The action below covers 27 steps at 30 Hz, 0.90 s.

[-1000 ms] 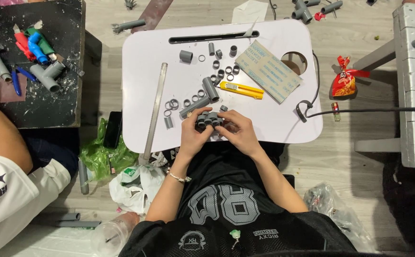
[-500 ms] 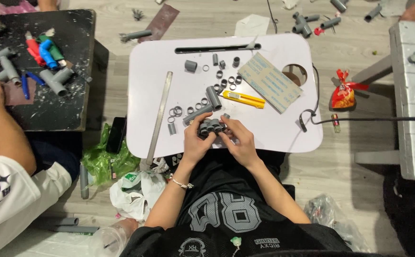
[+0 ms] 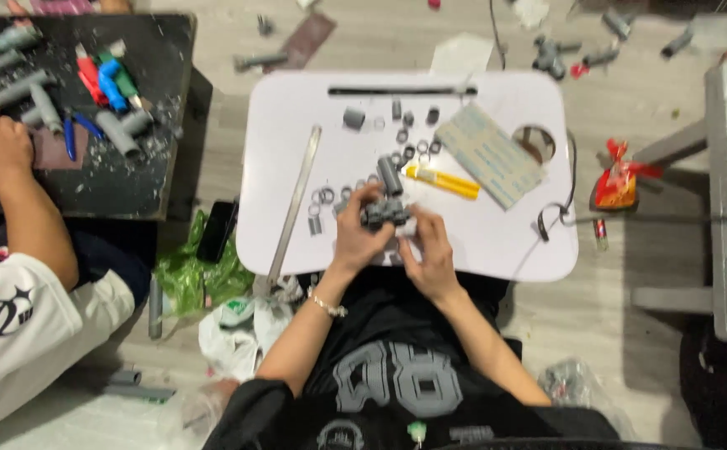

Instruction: Refining and trimming the edges of small PVC components using a utility knife on a portable desk.

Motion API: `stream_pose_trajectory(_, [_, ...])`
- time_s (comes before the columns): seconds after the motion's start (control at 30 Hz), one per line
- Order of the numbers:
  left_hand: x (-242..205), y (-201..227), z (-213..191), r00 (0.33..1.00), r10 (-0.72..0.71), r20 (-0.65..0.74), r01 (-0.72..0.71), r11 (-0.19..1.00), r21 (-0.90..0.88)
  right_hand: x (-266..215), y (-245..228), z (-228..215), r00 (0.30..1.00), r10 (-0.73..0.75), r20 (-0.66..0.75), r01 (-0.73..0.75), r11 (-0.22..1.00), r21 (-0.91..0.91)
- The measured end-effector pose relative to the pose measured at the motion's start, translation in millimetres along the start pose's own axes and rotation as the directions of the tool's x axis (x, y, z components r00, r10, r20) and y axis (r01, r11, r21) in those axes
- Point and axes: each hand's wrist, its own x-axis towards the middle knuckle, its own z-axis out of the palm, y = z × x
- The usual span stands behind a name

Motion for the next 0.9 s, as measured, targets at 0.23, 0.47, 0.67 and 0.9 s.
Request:
stream_pose_trajectory(0.23, [11, 2, -2, 0.999, 0.002, -0.052, -0.005, 0.999, -0.044, 8, 9, -3, 0.981, 0.188, -0.044, -0.188, 0.982, 0.01])
stream_pose_trajectory(0.47, [6, 1, -2, 0.998, -0.031, -0.06, 0.029, 0.999, -0.022, 1, 14, -1, 0.998, 0.063, -0.017, -0.064, 0.995, -0.075])
stream_pose_trajectory(0.67, [5, 5, -1, 0.998, -0.016, -0.055, 0.016, 1.0, 0.0, 3, 5, -1, 0.999, 0.024, -0.03, -0.025, 0.998, -0.054])
stream_pose_trajectory(0.9, [1, 10, -5, 0.999, -0.041, -0.034, 0.041, 0.999, -0.008, 5, 7, -7, 0.966, 0.257, -0.026, -0.257, 0.966, -0.007])
